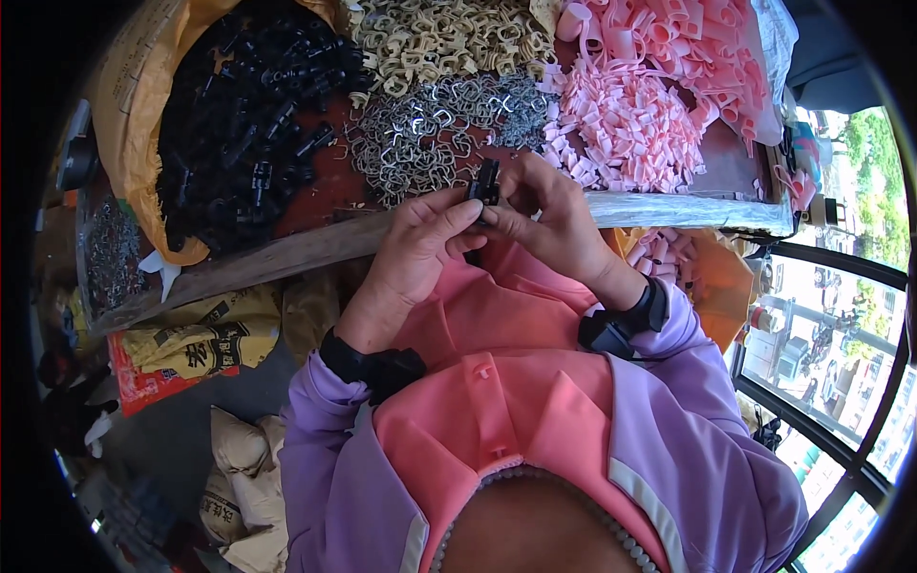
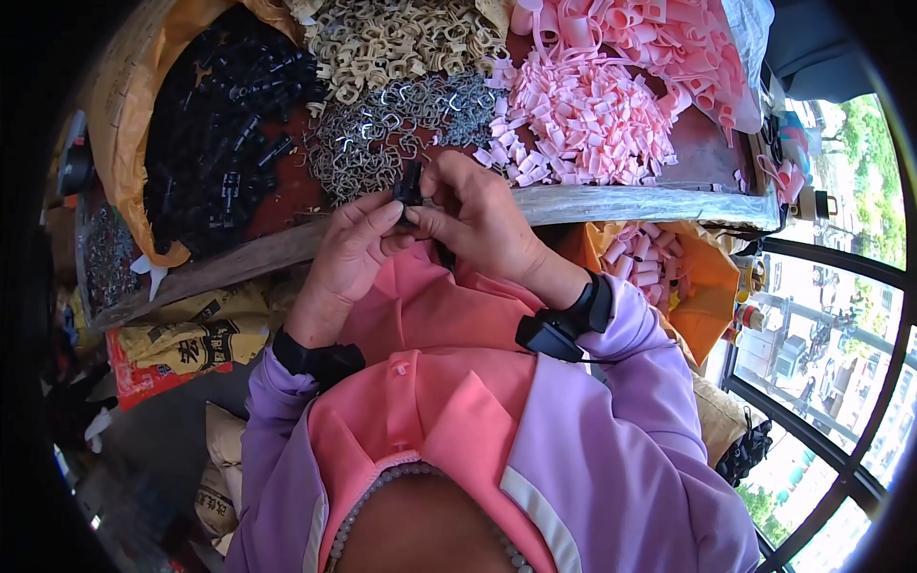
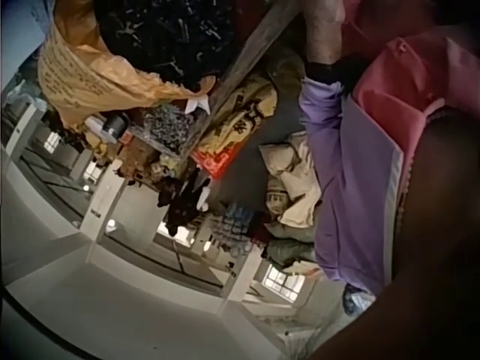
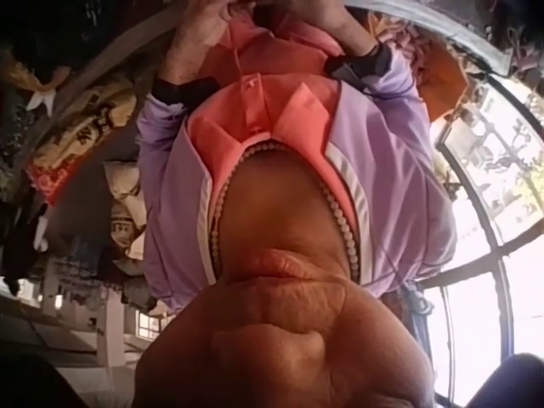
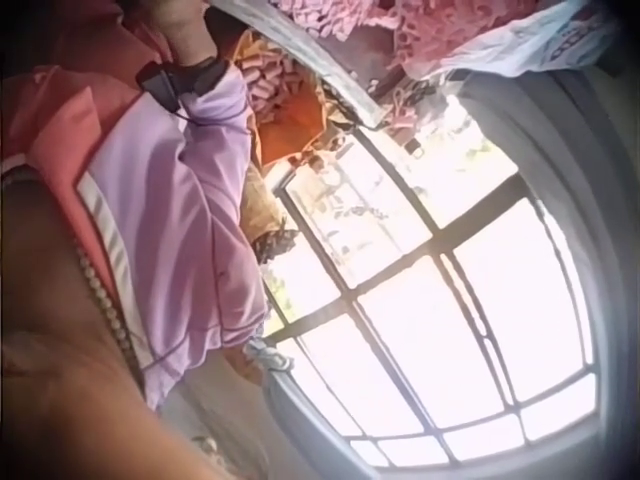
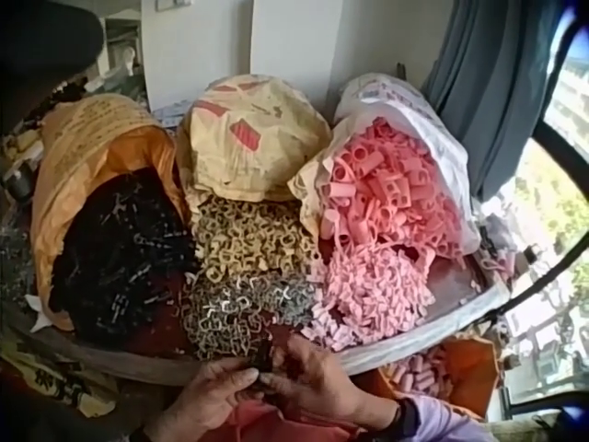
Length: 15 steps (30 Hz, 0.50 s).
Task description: The person assembles components by hand, picking up a black plastic part and a metal clip, fitting the clip onto the part, and then sliding a pink plastic sleeve over the assembly. This process is repeated multiple times throughout the video.
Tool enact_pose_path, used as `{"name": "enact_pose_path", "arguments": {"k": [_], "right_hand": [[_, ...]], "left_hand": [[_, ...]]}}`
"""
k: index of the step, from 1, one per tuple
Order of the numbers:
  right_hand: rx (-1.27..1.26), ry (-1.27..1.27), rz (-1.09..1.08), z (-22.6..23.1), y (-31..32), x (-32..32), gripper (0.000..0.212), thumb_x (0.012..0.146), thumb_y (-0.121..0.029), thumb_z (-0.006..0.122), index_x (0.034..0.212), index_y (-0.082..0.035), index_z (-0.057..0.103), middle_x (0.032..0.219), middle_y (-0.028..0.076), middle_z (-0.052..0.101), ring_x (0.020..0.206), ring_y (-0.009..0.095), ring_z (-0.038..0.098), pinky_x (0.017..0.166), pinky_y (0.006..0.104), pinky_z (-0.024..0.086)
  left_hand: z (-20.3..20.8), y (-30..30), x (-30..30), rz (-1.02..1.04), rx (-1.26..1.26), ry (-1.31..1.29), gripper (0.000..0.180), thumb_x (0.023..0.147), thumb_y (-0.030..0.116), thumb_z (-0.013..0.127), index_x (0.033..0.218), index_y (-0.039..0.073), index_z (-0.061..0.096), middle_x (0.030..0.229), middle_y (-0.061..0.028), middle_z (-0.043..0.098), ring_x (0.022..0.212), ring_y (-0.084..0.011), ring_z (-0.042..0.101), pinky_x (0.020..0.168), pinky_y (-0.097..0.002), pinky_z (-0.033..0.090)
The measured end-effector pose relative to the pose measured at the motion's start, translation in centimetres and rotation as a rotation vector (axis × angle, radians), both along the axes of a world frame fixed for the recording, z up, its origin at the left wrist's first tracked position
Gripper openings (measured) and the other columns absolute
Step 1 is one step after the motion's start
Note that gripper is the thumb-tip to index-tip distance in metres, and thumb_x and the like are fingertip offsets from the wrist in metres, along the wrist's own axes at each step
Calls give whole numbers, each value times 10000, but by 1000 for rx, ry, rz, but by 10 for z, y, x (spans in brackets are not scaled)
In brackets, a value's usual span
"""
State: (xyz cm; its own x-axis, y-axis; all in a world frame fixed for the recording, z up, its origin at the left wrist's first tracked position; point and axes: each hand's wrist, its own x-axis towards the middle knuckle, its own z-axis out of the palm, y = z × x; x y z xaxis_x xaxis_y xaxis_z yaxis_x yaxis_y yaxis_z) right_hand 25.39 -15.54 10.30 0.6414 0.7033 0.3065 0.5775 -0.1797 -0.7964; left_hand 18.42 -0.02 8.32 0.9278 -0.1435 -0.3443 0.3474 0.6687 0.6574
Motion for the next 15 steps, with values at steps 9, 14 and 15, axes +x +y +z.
{"name": "enact_pose_path", "arguments": {"k": [9,14,15], "right_hand": [[199,1027,193,-22,20,16,292,724,-128,631,914,-28,434,707,11,504,583,64,483,515,190,392],[-122,670,188,4,29,67,258,732,-122,605,927,-39,457,748,41,518,593,127,534,505,246,424],[-120,664,191,0,36,79,258,732,-122,605,927,-39,457,748,41,518,593,127,534,505,246,424]], "left_hand": [[-2,18,-2,-34,-57,-38,226,794,110,496,979,-19,517,853,-104,584,707,-148,587,607,-198,488],[-7,36,0,85,-21,10,198,798,94,487,962,-13,516,869,-125,581,716,-159,586,605,-201,493],[-9,38,1,87,-18,5,198,798,94,487,962,-13,516,869,-125,581,716,-159,586,605,-201,493]]}}
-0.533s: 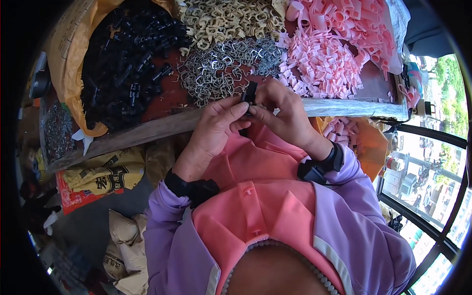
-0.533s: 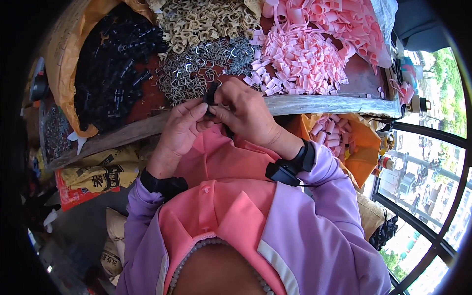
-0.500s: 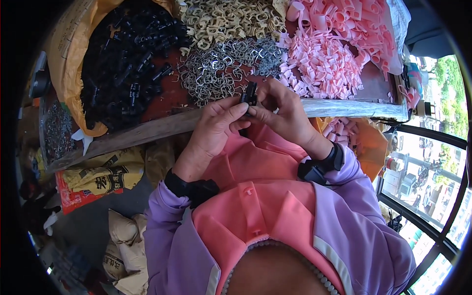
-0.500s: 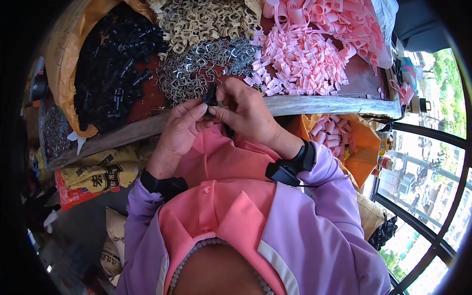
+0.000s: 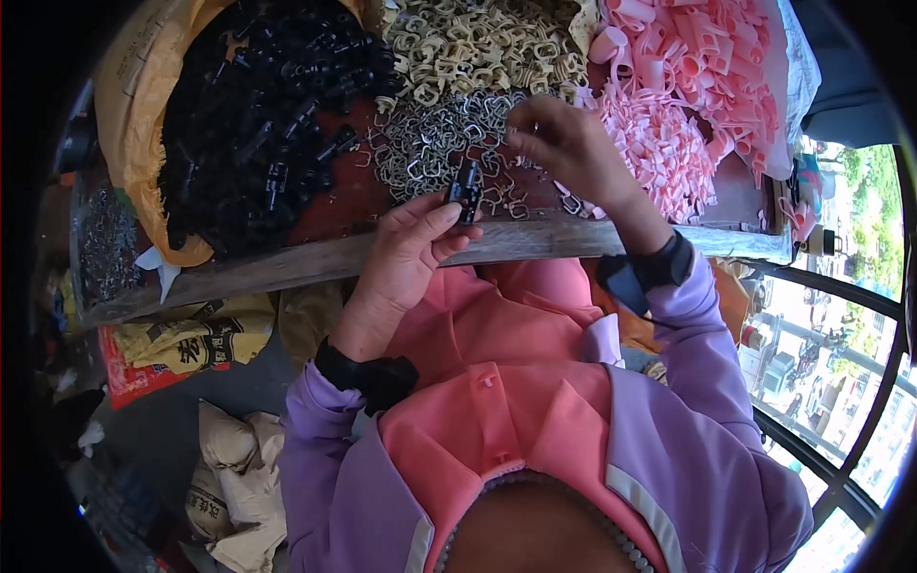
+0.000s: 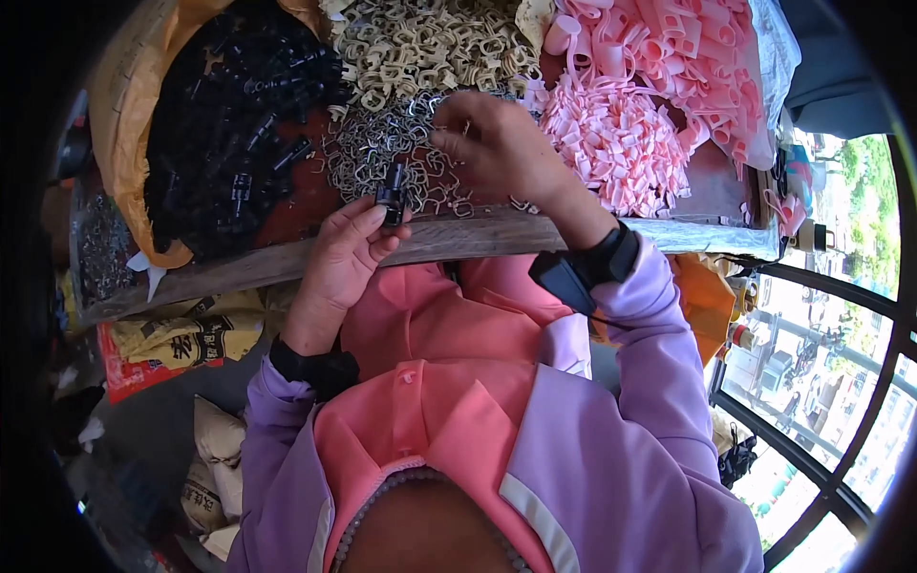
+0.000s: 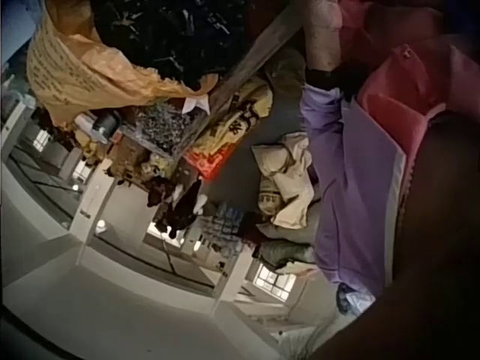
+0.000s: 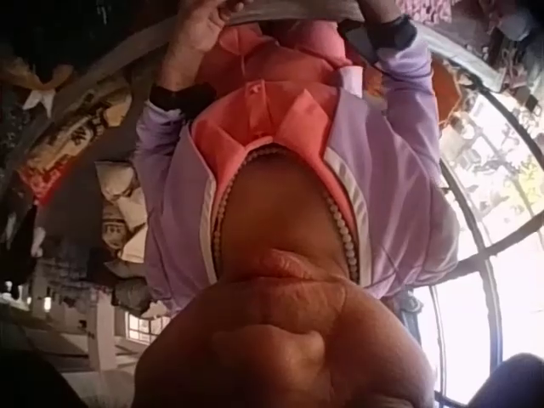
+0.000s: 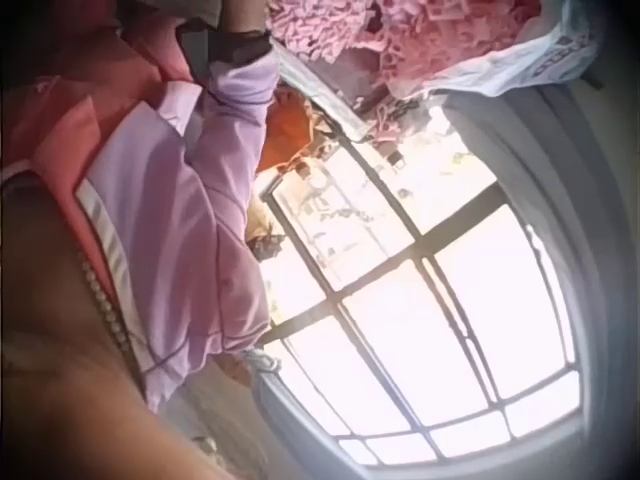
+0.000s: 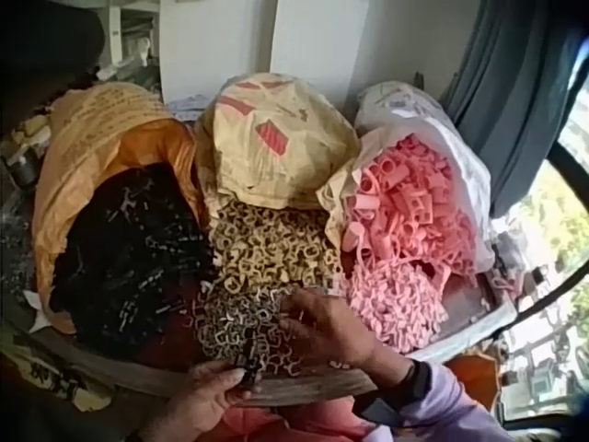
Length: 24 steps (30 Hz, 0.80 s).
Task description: The person assembles components by hand, picking up a black plastic part and a metal clip, fitting the clip onto the part, and then sliding a pink plastic sleeve over the assembly. This process is repeated multiple times throughout the video.
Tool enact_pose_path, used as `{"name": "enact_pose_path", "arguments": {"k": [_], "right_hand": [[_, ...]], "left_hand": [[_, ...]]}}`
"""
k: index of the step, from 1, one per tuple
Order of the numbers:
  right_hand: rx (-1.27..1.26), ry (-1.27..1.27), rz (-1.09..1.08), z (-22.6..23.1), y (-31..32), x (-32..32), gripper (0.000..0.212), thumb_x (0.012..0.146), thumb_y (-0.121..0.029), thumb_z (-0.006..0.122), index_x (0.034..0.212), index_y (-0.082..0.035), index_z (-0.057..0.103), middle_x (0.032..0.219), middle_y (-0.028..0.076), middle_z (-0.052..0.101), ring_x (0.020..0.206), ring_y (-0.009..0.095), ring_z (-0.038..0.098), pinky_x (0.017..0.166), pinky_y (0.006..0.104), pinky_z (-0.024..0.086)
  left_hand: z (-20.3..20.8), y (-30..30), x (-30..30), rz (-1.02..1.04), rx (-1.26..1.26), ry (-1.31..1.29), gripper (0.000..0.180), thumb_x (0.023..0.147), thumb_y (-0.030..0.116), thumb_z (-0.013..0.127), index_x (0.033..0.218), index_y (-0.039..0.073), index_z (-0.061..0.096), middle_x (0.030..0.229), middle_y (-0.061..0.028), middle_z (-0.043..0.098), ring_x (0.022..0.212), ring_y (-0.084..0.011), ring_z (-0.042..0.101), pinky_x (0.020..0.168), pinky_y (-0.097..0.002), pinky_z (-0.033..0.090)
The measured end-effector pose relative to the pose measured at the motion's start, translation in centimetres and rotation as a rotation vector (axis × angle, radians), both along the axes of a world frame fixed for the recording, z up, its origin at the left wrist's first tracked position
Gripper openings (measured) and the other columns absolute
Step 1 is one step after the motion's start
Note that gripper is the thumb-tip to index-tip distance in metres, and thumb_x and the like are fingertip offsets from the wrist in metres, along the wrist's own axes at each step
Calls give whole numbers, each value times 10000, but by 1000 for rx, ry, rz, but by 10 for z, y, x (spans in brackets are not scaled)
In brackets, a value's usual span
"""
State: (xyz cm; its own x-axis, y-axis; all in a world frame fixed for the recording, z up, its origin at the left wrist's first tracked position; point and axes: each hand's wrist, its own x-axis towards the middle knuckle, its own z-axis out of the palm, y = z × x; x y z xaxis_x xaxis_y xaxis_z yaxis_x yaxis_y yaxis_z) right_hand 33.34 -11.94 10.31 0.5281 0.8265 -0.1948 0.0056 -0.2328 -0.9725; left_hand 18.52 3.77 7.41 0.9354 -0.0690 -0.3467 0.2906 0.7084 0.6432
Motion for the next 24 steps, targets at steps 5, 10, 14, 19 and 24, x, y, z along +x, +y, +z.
{"name": "enact_pose_path", "arguments": {"k": [5,10,14,19,24], "right_hand": [[-301,-1408,-84,-37,23,63,191,710,-127,566,888,-90,508,734,84,519,606,263,550,519,333,439],[-346,-1393,-14,-34,22,65,151,723,-138,541,872,-113,532,733,91,534,614,291,548,525,351,433],[-178,-1296,-80,-37,0,59,114,759,-127,530,867,-90,536,702,59,545,583,203,558,503,307,426],[-47,-486,-65,2,-19,16,102,803,-139,511,825,-41,530,652,3,519,567,92,510,499,241,403],[126,-122,113,18,-30,-15,158,812,-160,515,806,-3,527,630,-14,493,595,45,455,539,201,385]], "left_hand": [[-3,1,-1,83,-54,43,171,794,84,495,943,5,524,875,-129,580,715,-160,585,596,-200,491],[-2,2,-6,129,-70,37,156,793,85,502,930,17,533,869,-125,581,706,-157,584,590,-198,489],[-1,-5,-4,138,-57,37,147,794,87,504,921,22,539,864,-122,582,701,-155,584,589,-197,489],[-1,-16,-3,144,-32,29,144,793,85,509,919,22,539,864,-121,584,706,-157,585,593,-198,490],[0,-27,-3,108,-39,13,138,791,93,520,911,27,541,860,-120,585,719,-164,589,601,-204,494]]}}
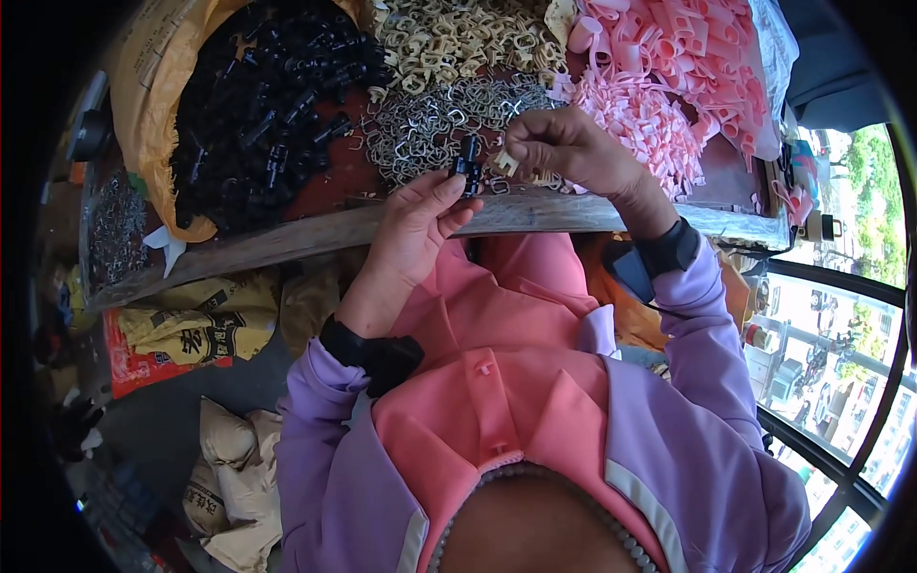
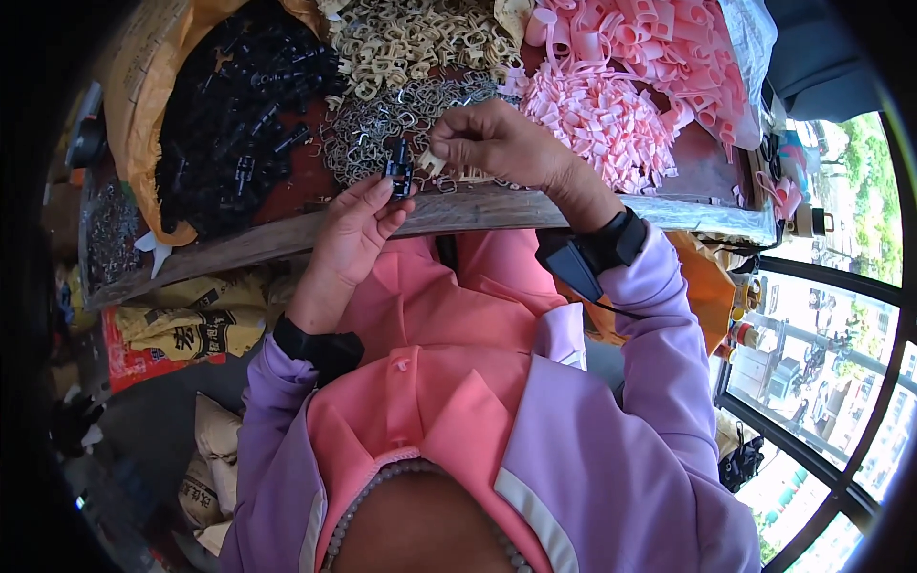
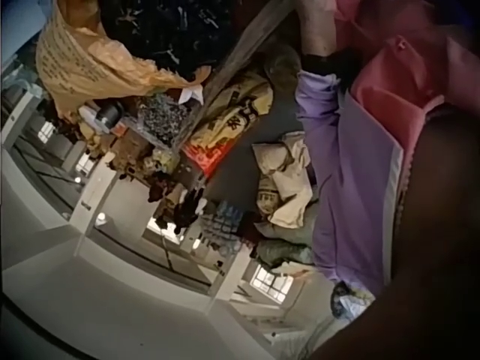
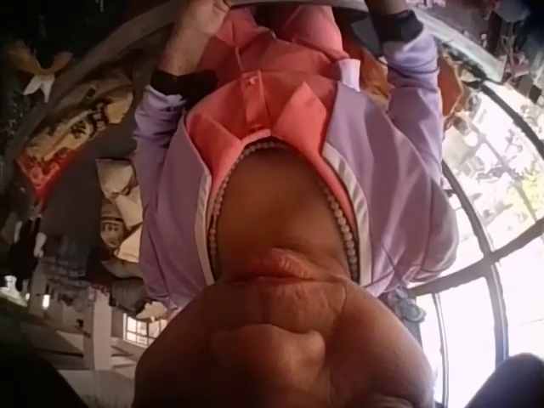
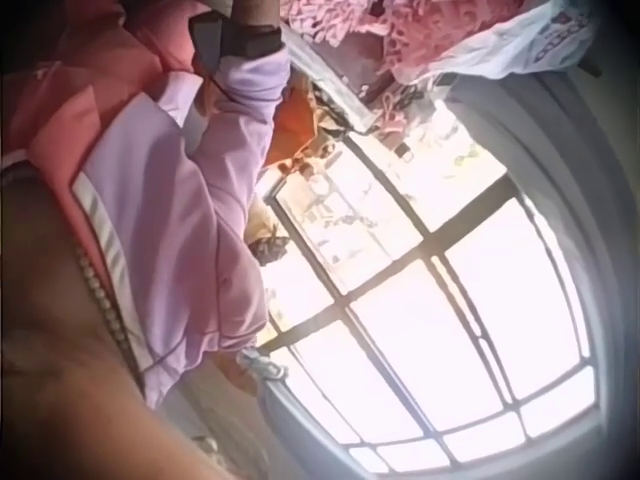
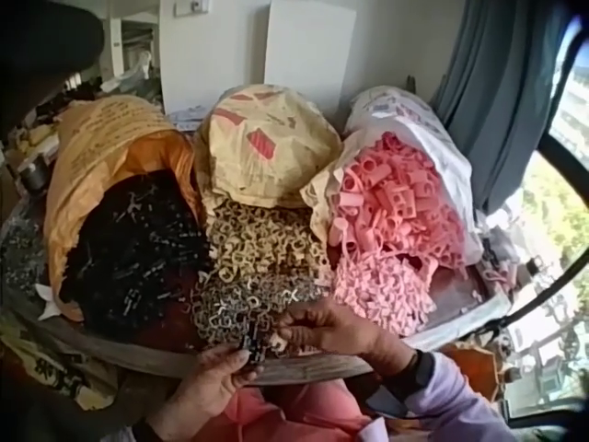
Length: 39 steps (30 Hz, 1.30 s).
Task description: The person assembles components by hand, picking up a black plastic part and a metal clip, fitting the clip onto the part, and then sliding a pink plastic sleeve over the assembly. This process is repeated multiple times throughout the video.
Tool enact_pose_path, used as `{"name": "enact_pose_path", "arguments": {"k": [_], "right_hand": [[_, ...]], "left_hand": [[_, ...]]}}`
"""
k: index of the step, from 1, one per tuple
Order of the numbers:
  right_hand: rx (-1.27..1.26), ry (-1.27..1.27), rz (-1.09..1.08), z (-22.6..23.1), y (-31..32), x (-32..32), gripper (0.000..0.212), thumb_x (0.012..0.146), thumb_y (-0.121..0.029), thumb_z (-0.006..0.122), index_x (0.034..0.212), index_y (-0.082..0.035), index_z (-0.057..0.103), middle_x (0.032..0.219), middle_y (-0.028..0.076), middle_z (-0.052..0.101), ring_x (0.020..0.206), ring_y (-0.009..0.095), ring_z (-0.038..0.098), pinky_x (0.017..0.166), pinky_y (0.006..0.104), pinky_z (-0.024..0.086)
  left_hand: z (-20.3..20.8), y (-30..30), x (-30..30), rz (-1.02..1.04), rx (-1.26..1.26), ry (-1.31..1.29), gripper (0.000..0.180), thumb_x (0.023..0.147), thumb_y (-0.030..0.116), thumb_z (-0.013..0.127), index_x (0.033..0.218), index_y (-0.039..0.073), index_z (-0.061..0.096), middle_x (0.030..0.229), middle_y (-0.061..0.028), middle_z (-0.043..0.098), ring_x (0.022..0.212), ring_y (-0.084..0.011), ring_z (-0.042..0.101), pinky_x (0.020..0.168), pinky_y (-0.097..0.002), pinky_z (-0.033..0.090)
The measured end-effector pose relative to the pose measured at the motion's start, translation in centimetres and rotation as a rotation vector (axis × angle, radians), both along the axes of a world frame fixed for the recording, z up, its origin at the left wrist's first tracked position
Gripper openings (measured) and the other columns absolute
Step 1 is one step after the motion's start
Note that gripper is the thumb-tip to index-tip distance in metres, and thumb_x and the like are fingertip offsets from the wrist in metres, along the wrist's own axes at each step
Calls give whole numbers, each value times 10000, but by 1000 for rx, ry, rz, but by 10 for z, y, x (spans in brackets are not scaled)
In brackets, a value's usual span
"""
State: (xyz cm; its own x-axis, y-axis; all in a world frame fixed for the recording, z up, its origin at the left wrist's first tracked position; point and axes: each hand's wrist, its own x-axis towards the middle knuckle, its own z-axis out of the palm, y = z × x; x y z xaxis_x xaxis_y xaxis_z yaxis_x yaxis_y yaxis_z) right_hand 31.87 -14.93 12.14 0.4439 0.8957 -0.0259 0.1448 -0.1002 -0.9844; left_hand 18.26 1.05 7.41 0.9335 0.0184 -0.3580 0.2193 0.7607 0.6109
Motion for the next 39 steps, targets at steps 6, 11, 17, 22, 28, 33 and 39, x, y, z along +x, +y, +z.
{"name": "enact_pose_path", "arguments": {"k": [6,11,17,22,28,33,39], "right_hand": [[-29,-202,72,-1,6,-9,161,787,-154,546,822,3,540,640,22,535,623,63,489,569,220,410],[-94,-174,86,-5,16,-7,173,796,-167,544,796,4,520,655,-17,488,635,41,419,558,200,364],[-32,-154,101,-13,29,-2,159,789,-155,550,791,1,522,648,-15,483,632,43,419,555,204,364],[-14,-189,136,-16,34,3,155,784,-146,556,795,0,503,648,-9,481,632,37,420,554,196,361],[-74,-144,31,-22,35,-7,169,767,-145,574,816,-10,485,648,10,493,622,50,441,540,201,369],[-13,-31,-86,-38,30,5,179,759,-136,584,844,-17,480,685,15,511,621,67,478,524,219,391],[28,-219,-122,-41,22,-5,206,734,-116,603,878,-17,493,730,18,505,627,97,510,530,244,412]], "left_hand": [[3,-8,-1,-46,-21,24,153,772,110,555,896,20,554,812,-86,589,700,-166,593,576,-195,494],[-3,-4,2,-7,-58,47,170,766,120,566,899,14,559,794,-68,591,687,-162,594,568,-190,494],[-10,6,6,-26,-103,93,172,768,136,565,894,19,562,789,-68,592,690,-163,594,572,-191,495],[-8,10,8,-49,-124,113,176,769,151,567,889,23,564,780,-77,595,680,-160,592,560,-187,491],[-6,14,5,-118,-77,98,171,792,132,525,918,19,548,812,-117,591,686,-155,589,576,-198,497],[6,18,3,-25,41,61,171,777,139,544,872,-3,556,764,-92,593,643,-134,582,530,-171,478],[5,21,1,73,47,43,185,777,143,542,868,-18,552,770,-105,591,631,-129,579,522,-169,476]]}}
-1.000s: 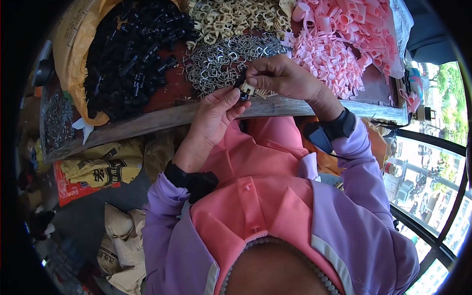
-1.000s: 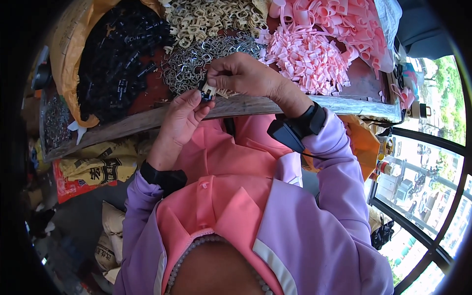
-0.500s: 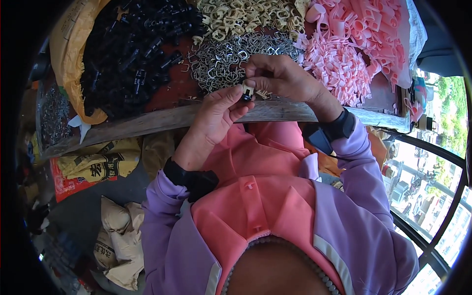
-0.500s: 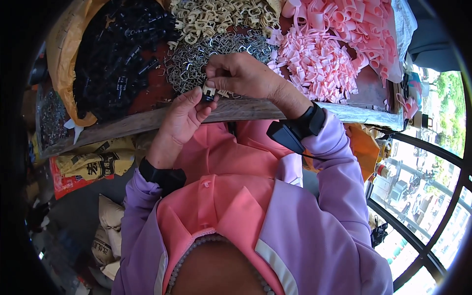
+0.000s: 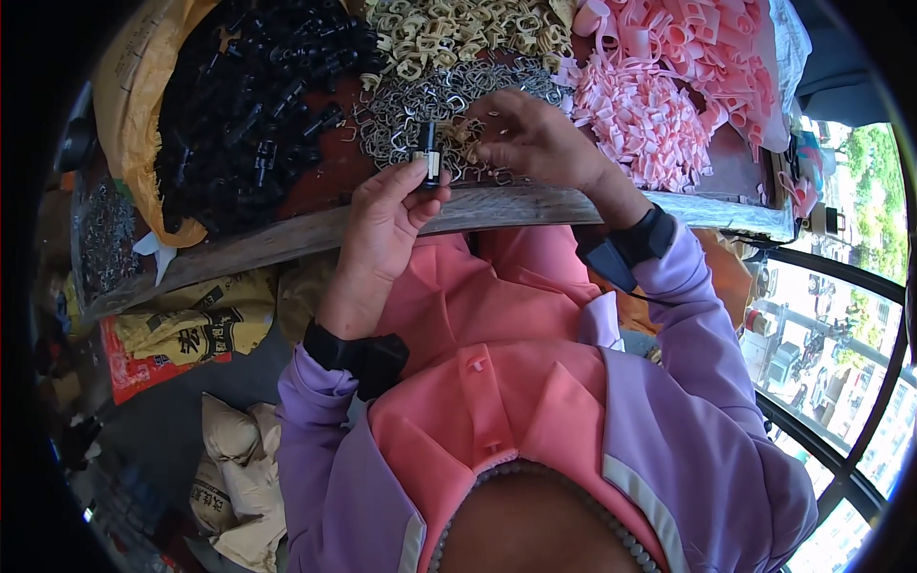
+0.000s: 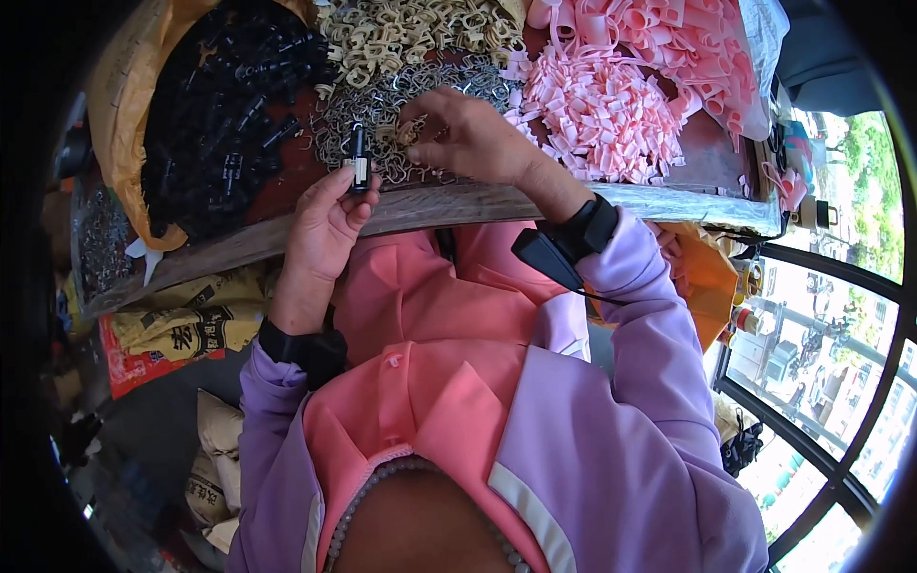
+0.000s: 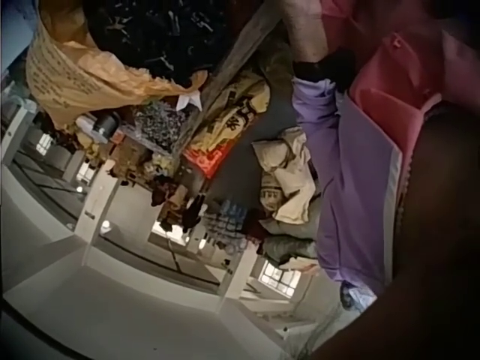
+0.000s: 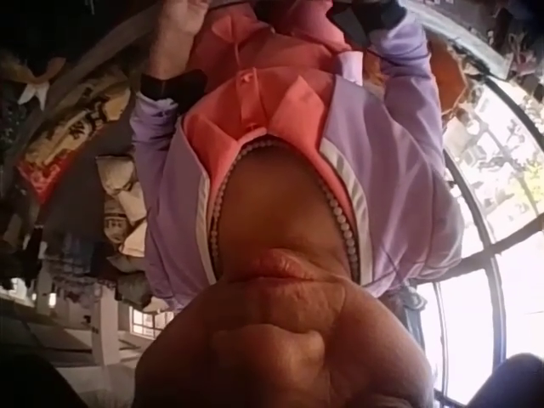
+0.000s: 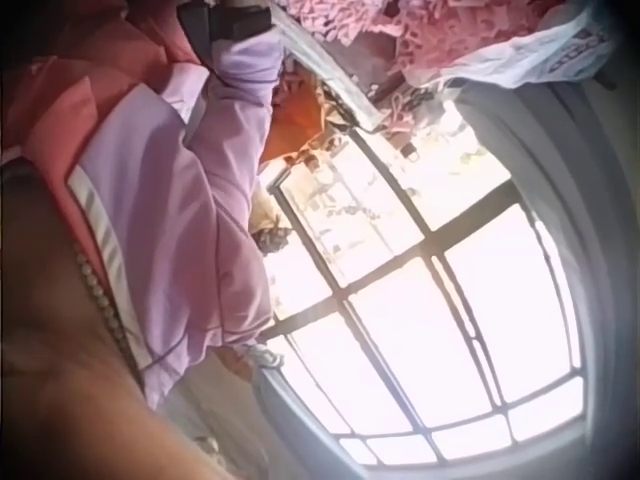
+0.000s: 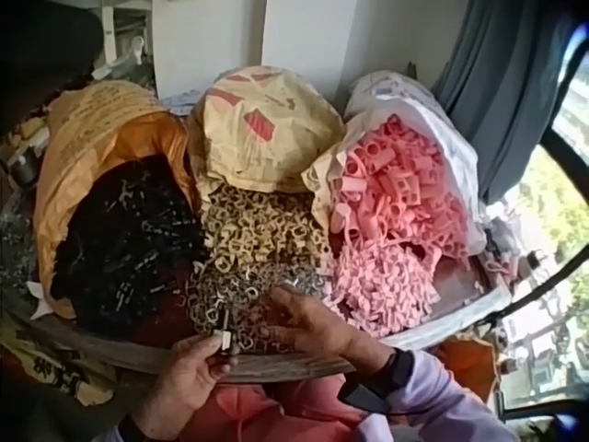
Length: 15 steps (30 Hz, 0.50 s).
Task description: The person assembles components by hand, picking up a black plastic part and a metal clip, fitting the clip onto the part, and then sliding a pink plastic sleeve over the assembly. This process is repeated multiple times throughout the video.
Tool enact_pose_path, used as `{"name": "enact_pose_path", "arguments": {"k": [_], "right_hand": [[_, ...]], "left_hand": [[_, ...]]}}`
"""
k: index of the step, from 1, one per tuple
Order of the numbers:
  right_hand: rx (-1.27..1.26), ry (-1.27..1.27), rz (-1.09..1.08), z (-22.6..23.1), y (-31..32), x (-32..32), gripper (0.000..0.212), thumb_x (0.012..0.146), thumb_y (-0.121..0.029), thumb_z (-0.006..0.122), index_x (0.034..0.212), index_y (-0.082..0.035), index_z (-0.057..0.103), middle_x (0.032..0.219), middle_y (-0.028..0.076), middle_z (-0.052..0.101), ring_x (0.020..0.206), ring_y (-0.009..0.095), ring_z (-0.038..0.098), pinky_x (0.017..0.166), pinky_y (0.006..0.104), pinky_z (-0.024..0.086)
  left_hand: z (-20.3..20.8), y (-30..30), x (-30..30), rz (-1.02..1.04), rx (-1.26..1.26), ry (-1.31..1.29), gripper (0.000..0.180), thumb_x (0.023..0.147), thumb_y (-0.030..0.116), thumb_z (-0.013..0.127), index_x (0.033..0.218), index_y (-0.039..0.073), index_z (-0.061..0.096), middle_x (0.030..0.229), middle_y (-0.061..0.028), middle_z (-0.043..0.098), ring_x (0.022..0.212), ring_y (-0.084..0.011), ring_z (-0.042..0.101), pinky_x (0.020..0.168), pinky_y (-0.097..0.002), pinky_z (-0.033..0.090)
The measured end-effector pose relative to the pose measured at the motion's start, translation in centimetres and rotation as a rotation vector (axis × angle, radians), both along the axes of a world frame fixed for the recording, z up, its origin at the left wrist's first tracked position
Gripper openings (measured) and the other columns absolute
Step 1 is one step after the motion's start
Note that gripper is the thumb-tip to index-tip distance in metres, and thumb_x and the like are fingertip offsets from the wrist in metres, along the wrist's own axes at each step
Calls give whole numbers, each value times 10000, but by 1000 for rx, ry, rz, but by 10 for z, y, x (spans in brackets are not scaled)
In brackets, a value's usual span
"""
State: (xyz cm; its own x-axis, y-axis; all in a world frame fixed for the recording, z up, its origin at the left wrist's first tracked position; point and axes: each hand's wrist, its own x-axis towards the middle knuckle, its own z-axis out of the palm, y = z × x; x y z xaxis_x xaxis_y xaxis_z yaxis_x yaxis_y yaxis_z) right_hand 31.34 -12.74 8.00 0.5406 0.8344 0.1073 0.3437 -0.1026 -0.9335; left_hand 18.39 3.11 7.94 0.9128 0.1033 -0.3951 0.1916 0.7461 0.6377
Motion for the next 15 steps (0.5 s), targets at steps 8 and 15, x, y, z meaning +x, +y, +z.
{"name": "enact_pose_path", "arguments": {"k": [8,15], "right_hand": [[-439,-678,-210,4,-61,-4,196,699,-128,595,866,-46,531,756,80,500,619,228,537,547,296,440],[-588,-765,-238,-8,-52,-9,117,757,-153,520,778,-40,499,717,100,489,629,289,533,528,377,420]], "left_hand": [[-3,-8,8,-93,-18,14,186,775,144,546,878,-11,556,777,-90,592,639,-124,578,532,-170,476],[1,-20,6,-149,26,26,185,767,148,562,883,4,563,774,-73,591,638,-110,574,540,-165,470]]}}
